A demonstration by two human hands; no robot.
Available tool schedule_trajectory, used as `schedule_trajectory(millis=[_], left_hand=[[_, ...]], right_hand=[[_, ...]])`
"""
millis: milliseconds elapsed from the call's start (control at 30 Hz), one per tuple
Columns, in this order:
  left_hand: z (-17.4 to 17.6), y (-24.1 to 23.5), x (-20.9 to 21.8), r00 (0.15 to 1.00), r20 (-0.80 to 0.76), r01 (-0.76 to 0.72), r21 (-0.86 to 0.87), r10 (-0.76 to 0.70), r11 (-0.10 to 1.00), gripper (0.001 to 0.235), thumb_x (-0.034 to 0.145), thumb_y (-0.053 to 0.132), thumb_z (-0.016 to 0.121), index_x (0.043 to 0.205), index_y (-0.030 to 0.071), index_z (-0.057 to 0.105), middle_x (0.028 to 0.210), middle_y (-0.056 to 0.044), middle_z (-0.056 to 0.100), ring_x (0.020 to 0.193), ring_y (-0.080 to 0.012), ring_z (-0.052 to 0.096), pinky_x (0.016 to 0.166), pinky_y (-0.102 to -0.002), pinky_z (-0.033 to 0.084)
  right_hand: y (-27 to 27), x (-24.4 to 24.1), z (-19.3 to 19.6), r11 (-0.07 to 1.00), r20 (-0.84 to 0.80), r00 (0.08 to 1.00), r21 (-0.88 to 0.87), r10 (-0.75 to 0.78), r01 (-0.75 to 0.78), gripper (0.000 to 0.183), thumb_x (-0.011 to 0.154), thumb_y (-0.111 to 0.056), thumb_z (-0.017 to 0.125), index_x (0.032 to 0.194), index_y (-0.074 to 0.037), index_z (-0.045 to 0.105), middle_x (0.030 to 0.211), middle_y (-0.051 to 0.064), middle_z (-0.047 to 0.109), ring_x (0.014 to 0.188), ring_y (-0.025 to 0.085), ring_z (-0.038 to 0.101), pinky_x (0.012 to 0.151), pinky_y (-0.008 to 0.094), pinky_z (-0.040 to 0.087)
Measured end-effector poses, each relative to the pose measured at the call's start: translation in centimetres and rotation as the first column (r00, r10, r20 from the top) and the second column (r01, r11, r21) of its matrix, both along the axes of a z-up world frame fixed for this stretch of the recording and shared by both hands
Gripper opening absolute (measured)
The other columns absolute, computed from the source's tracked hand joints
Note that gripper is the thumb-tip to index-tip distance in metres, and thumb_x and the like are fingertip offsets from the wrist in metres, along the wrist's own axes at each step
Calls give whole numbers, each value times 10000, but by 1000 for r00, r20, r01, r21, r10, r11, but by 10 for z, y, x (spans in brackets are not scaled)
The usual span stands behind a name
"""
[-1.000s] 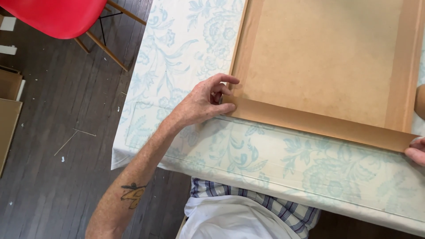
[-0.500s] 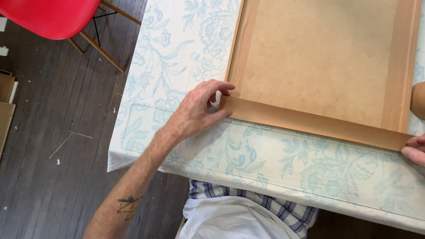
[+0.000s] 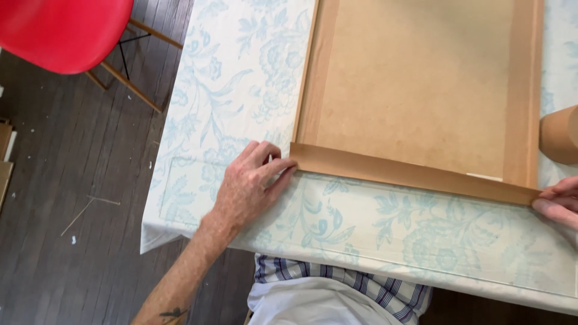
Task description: Applying water-activated paper tape to the back of a picture frame, smoothing it down with a cloth, and trimming the edges with a utility knife.
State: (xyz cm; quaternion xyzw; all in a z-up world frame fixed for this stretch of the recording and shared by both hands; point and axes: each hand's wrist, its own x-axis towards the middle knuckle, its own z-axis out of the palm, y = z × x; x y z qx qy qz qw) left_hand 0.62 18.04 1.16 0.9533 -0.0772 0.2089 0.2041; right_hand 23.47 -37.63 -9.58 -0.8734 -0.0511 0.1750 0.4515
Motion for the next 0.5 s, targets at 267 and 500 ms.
schedule_trajectory(millis=[267, 500], left_hand=[[-10, 1, -8, 993, 116, -35, 64, 27, 997, 111, 965, 18, 751, 1036, 80, 693, 894, -57, 553, 721, -211, 527, 561, -327, 451], [-2, 0, -7, 992, 122, -8, 171, -13, 985, 51, 997, 25, 707, 1011, 67, 680, 889, -62, 553, 710, -214, 503, 618, -336, 449]], right_hand=[[5, -5, 6, 1000, -6, 1000, 1, -8, 8, 350, 936, 125, 702, 1197, 20, 494, 1102, 241, 656, 991, 355, 662, 1000, 425, 541], [8, -10, 10, 1000, 15, 1000, 14, -19, 19, 356, 950, 71, 707, 1221, 26, 481, 1143, 247, 616, 1020, 372, 661, 982, 426, 539]])
